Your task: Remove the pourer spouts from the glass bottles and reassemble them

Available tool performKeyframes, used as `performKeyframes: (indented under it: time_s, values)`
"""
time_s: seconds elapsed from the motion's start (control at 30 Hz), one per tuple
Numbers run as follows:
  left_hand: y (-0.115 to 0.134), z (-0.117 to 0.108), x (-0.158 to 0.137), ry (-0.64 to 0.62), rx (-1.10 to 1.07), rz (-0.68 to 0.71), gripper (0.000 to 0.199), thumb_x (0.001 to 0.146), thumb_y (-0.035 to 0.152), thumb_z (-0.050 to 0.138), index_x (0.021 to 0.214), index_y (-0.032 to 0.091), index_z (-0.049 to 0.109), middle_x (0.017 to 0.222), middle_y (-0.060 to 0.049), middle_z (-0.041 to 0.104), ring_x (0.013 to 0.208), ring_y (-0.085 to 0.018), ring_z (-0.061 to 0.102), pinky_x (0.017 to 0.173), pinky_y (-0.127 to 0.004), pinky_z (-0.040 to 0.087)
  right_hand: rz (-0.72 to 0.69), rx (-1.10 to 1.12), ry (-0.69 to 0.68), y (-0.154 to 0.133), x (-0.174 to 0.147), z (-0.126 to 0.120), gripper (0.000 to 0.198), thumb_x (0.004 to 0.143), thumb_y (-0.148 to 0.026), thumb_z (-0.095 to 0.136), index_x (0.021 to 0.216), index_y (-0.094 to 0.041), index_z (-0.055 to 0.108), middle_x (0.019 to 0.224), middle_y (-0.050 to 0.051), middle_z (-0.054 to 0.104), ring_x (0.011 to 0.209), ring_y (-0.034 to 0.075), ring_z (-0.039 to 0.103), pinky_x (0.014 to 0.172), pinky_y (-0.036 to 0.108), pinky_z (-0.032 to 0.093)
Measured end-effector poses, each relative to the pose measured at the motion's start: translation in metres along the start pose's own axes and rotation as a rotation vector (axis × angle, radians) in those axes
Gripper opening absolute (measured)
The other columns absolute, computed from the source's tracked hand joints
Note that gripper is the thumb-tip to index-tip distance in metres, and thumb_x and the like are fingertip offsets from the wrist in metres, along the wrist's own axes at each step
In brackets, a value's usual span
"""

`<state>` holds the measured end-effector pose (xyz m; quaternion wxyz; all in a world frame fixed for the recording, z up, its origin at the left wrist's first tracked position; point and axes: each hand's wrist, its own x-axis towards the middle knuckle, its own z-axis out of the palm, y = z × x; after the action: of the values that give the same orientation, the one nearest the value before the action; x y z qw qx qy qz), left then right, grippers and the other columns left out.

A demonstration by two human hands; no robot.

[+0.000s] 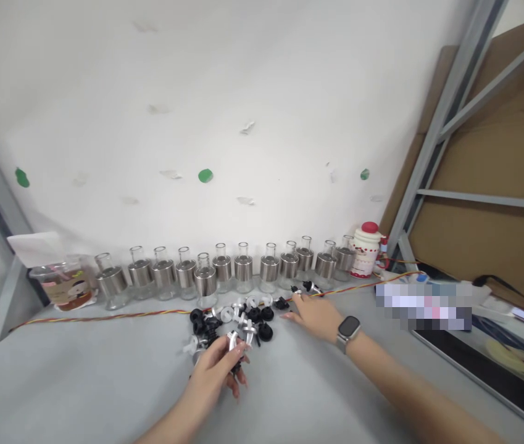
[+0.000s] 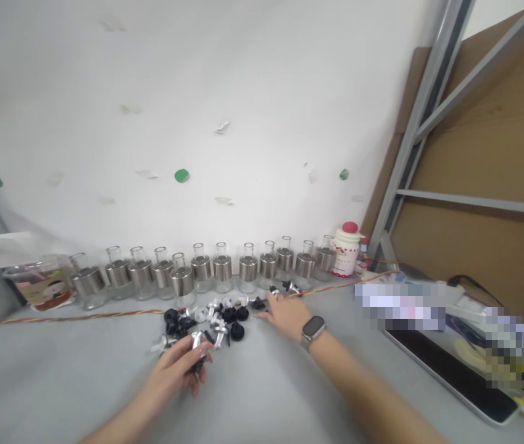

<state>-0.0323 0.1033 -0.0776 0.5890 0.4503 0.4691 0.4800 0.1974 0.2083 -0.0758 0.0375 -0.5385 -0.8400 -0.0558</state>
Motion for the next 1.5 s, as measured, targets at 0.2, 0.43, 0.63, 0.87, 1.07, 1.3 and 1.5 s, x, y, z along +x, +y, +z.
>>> performKeyframes:
  time_s: [0.2, 0.43, 0.63, 0.87, 1.07, 1.3, 1.5]
  values:
    - [-0.001, -0.001, 0.0, 0.014, 0.016, 0.002, 0.037, 0.063, 0.048, 0.063, 0.078, 0.014, 0.058, 0.066, 0.001, 0.055, 0.046, -0.011, 0.056, 0.035, -0.019, 0.041, 0.076, 0.093, 0.018, -0.015, 0.01, 0.018, 0.026, 0.088, -0.034, 0.033, 0.094, -0.016, 0.052, 0.085, 0.016, 0.063, 0.077, 0.026, 0.061, 0.06, 0.031, 0.04]
    - [-0.005, 0.001, -0.001, -0.058, 0.026, 0.046, 0.031, 0.068, 0.044, 0.061, 0.076, 0.015, 0.054, 0.071, 0.001, 0.053, 0.051, -0.011, 0.056, 0.035, -0.019, 0.043, 0.034, 0.46, 0.096, 0.0, 0.002, -0.003, 0.02, 0.084, -0.03, 0.041, 0.073, -0.017, 0.051, 0.07, 0.007, 0.06, 0.064, 0.019, 0.058, 0.057, 0.027, 0.039]
    - [-0.003, 0.01, -0.011, -0.196, -0.191, -0.071, 0.017, 0.072, 0.031, 0.058, 0.074, 0.015, 0.051, 0.074, -0.001, 0.056, 0.054, -0.015, 0.06, 0.037, -0.023, 0.046, 0.033, 0.866, 0.186, -0.049, -0.005, -0.039, 0.044, 0.089, -0.044, 0.013, 0.077, -0.017, 0.046, 0.045, -0.008, 0.031, 0.039, 0.009, 0.034, 0.041, 0.02, 0.032]
    - [0.005, 0.013, -0.021, -0.325, -0.459, -0.278, 0.011, 0.078, 0.019, 0.044, 0.08, 0.014, 0.053, 0.066, -0.001, 0.055, 0.046, -0.012, 0.057, 0.041, -0.023, 0.045, 0.049, 1.587, 0.077, -0.116, -0.028, -0.02, 0.034, 0.077, -0.047, 0.05, 0.064, -0.016, 0.051, 0.042, -0.009, 0.03, 0.038, 0.006, 0.027, 0.037, 0.018, 0.023]
    - [0.003, 0.014, -0.021, -0.331, -0.52, -0.302, 0.007, 0.075, 0.016, 0.045, 0.078, 0.014, 0.051, 0.064, -0.001, 0.056, 0.047, -0.013, 0.057, 0.043, -0.024, 0.044, 0.094, 1.62, 0.038, -0.124, -0.04, -0.021, 0.03, 0.079, -0.042, 0.049, 0.063, -0.017, 0.046, 0.05, -0.006, 0.044, 0.044, 0.008, 0.04, 0.044, 0.019, 0.034]
    - [0.005, 0.016, -0.023, -0.326, -0.493, -0.318, 0.008, 0.077, 0.023, 0.047, 0.077, 0.015, 0.05, 0.061, 0.001, 0.055, 0.041, -0.011, 0.054, 0.039, -0.021, 0.041, 0.077, 1.347, 0.15, -0.124, -0.047, -0.022, 0.028, 0.081, -0.039, 0.046, 0.063, -0.018, 0.046, 0.054, -0.005, 0.046, 0.055, 0.01, 0.045, 0.052, 0.019, 0.036]
    - [0.003, 0.019, -0.022, -0.286, -0.475, -0.367, 0.033, 0.082, 0.044, 0.042, 0.073, 0.014, 0.051, 0.058, 0.001, 0.053, 0.041, -0.01, 0.054, 0.039, -0.02, 0.04, 0.059, 1.303, 0.147, -0.123, -0.051, -0.018, 0.03, 0.083, -0.04, 0.044, 0.061, -0.019, 0.045, 0.052, -0.005, 0.045, 0.051, 0.01, 0.045, 0.051, 0.019, 0.036]
